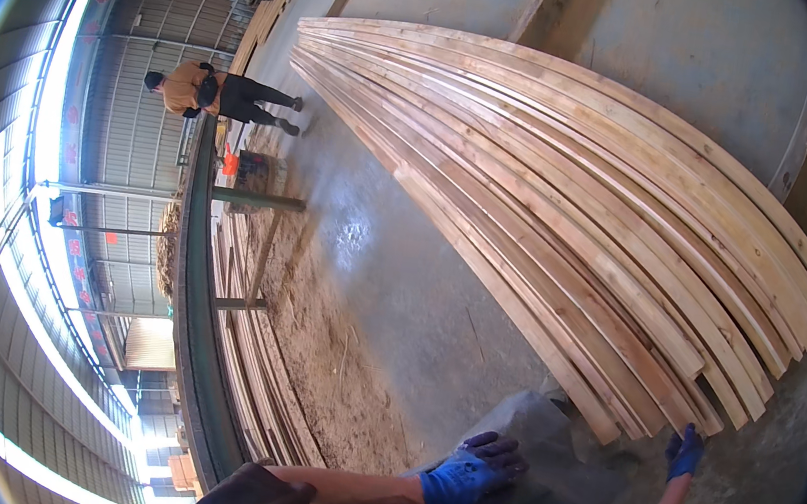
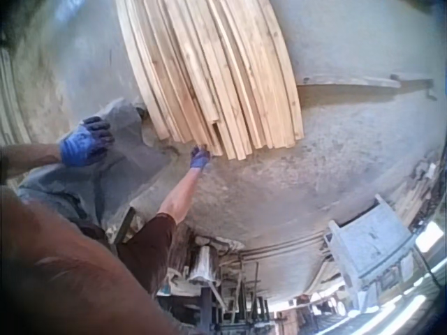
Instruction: The person picks up long wooden planks from a pile on the floor and places them onto a metal rack. The person repeatedly walks back and forth, carrying planks one by one or in small groups, and arranging them on the rack.
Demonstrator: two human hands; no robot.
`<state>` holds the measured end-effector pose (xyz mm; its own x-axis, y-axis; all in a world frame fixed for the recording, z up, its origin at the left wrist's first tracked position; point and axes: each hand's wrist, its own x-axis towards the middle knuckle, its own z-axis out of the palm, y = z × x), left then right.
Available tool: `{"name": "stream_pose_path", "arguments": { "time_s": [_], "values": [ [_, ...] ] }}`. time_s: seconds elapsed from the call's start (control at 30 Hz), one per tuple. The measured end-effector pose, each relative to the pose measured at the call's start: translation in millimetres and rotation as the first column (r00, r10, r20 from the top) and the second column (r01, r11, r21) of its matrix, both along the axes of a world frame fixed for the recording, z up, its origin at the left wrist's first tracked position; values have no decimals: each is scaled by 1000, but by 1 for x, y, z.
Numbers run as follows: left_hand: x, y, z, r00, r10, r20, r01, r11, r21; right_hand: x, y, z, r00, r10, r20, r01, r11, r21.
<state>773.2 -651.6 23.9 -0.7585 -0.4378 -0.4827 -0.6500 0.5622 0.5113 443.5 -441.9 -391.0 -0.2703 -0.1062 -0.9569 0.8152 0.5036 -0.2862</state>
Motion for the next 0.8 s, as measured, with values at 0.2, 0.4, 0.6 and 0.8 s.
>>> {"name": "stream_pose_path", "arguments": {
  "time_s": [0.2,0.4,0.6,0.8],
  "values": [
    [1,-4,1,1000,-17,12,17,1000,8,8,0,23,999,50,-12,-50,999,16],
    [4,-1,18,999,-8,45,7,1000,19,-12,-16,130,996,69,-56,-72,996,-55],
    [20,34,40,968,232,98,-244,960,137,-10,0,348,943,299,-149,-326,920,-218],
    [6,39,119,160,915,371,-293,-315,903,42,6,582,808,581,-101,-573,734,-365]
  ]
}}
